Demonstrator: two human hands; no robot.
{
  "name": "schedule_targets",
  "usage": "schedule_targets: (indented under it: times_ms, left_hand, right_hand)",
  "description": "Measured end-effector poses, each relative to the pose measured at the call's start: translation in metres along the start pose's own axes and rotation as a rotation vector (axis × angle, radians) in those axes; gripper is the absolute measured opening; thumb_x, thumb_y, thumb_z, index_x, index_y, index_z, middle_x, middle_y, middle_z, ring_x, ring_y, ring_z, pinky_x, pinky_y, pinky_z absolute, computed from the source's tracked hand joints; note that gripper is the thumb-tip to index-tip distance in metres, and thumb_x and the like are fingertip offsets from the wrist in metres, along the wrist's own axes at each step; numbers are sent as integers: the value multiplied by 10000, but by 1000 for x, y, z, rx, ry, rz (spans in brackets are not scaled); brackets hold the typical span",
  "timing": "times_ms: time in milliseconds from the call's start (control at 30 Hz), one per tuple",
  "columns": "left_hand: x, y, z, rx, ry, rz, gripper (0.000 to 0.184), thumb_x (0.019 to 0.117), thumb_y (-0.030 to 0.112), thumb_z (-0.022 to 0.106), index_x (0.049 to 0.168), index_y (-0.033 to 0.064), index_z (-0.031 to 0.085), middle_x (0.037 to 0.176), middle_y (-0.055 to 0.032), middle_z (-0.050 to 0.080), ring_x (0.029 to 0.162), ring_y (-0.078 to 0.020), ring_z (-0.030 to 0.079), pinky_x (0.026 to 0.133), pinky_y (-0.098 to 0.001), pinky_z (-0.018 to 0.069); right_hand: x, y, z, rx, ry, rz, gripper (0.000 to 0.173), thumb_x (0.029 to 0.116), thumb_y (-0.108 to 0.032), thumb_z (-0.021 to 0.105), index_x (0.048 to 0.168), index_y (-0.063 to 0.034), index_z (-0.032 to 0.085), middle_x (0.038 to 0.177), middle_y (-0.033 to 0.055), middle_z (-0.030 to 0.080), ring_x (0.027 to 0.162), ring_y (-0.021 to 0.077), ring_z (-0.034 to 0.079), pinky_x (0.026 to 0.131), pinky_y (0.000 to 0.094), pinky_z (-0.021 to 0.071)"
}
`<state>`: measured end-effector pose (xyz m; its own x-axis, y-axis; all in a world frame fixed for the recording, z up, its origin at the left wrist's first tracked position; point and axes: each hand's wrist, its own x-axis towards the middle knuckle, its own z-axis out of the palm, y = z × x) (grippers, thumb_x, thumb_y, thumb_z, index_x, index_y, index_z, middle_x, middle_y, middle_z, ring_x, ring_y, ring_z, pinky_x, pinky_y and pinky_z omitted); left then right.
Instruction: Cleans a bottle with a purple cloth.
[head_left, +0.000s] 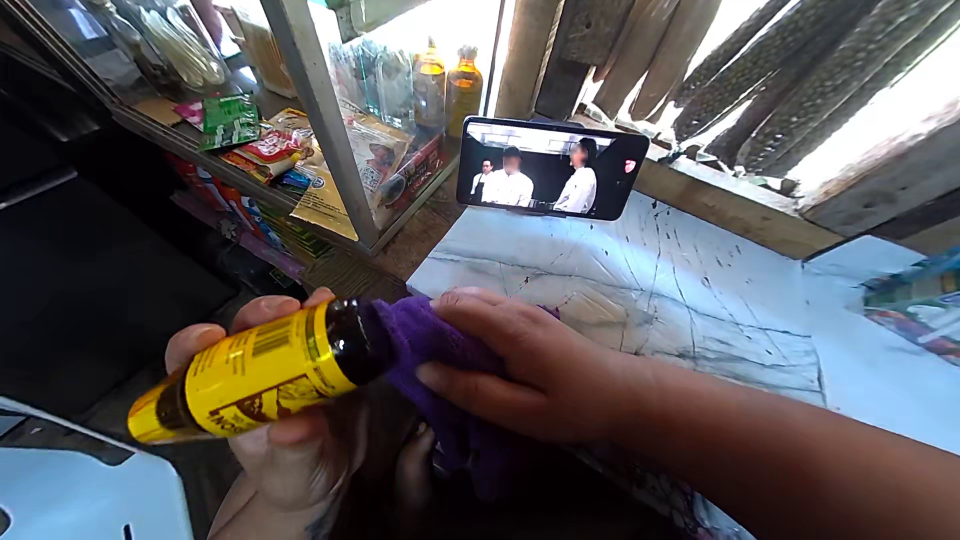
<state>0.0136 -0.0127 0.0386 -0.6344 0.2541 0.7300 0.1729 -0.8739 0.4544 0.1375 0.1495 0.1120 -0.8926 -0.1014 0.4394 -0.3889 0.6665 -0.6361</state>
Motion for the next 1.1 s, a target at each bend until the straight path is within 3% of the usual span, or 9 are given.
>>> schedule_targets:
  times_ms: [67, 200, 267, 400, 567, 767, 867, 967, 1100]
  left_hand:
    - [4, 1, 2, 63, 27, -5, 530, 901, 230, 772, 1361, 268, 512, 1365, 22, 610, 1135, -131, 658, 945, -290, 574]
    - [7, -3, 5, 222, 52, 34, 540, 904, 175, 763, 1371, 272, 510, 1406, 25, 603, 1309, -186, 576, 1117, -380, 476]
    - [6, -4, 5, 283, 60, 55, 541, 893, 173, 775, 1359, 273, 521, 1399, 30, 607, 1322, -197, 569, 1137, -402, 463]
    - [6, -5, 0, 364, 15, 82, 541, 879, 210, 800, 1350, 271, 541, 1366, 36, 611, 1277, -185, 590, 1101, -395, 495]
    - [2, -5, 1, 381, -103, 72, 567, 872, 279, 807, 1372, 286, 540, 1341, 83, 610, 1211, -126, 615, 1012, -299, 543]
    - [-1, 4, -3, 377, -194, 30, 565, 888, 439, 761, 1385, 306, 528, 1308, 117, 627, 1173, -76, 624, 987, -258, 539]
    - [-3, 10, -2, 322, -259, 33, 560, 846, 429, 805, 1336, 281, 578, 1249, 96, 660, 1137, -108, 643, 963, -273, 548]
    - [0, 7, -3, 354, -354, 188, 553, 849, 397, 806, 1329, 228, 587, 1229, 75, 668, 1167, -161, 636, 1020, -341, 532]
    - [-4, 5, -16, 438, -323, 223, 583, 842, 404, 815, 1357, 296, 562, 1295, 120, 653, 1299, -179, 563, 1167, -433, 402]
  right_hand:
    - [0, 0, 1, -5, -15, -26, 279, 1025, -245, 578, 1140, -3, 659, 1005, 55, 659, 960, 81, 639, 802, 253, 554]
    - [-1, 0, 1, 15, 10, -52, 276, 1016, -229, 590, 1149, 4, 655, 1034, 63, 661, 995, 85, 640, 823, 252, 558]
    - [-1, -1, 2, 12, 34, -59, 267, 1014, -228, 591, 1144, -3, 648, 1031, 57, 654, 1007, 85, 639, 826, 254, 559]
    - [-2, -2, 2, 19, 108, -84, 277, 1010, -206, 586, 1171, 14, 636, 1053, 69, 639, 995, 80, 626, 828, 240, 555]
    - [-1, 0, 2, 7, 246, -46, 320, 1004, -190, 590, 1228, 36, 608, 1065, 75, 633, 1002, 60, 625, 854, 210, 547]
    - [-1, -2, 2, 2, 225, 15, 325, 1012, -210, 596, 1250, 11, 597, 1096, 71, 631, 1020, 54, 625, 863, 205, 547]
    - [-1, -1, 2, 5, 203, 22, 328, 1013, -217, 593, 1245, 15, 603, 1112, 76, 640, 1026, 55, 627, 872, 209, 546]
    - [-1, -1, 0, 72, 178, 20, 308, 1017, -192, 572, 1242, 17, 608, 1102, 62, 653, 1033, 42, 627, 898, 211, 540]
    - [0, -1, -1, 172, 203, -20, 277, 1023, -145, 549, 1229, 35, 594, 1067, 48, 656, 1017, 31, 629, 903, 207, 543]
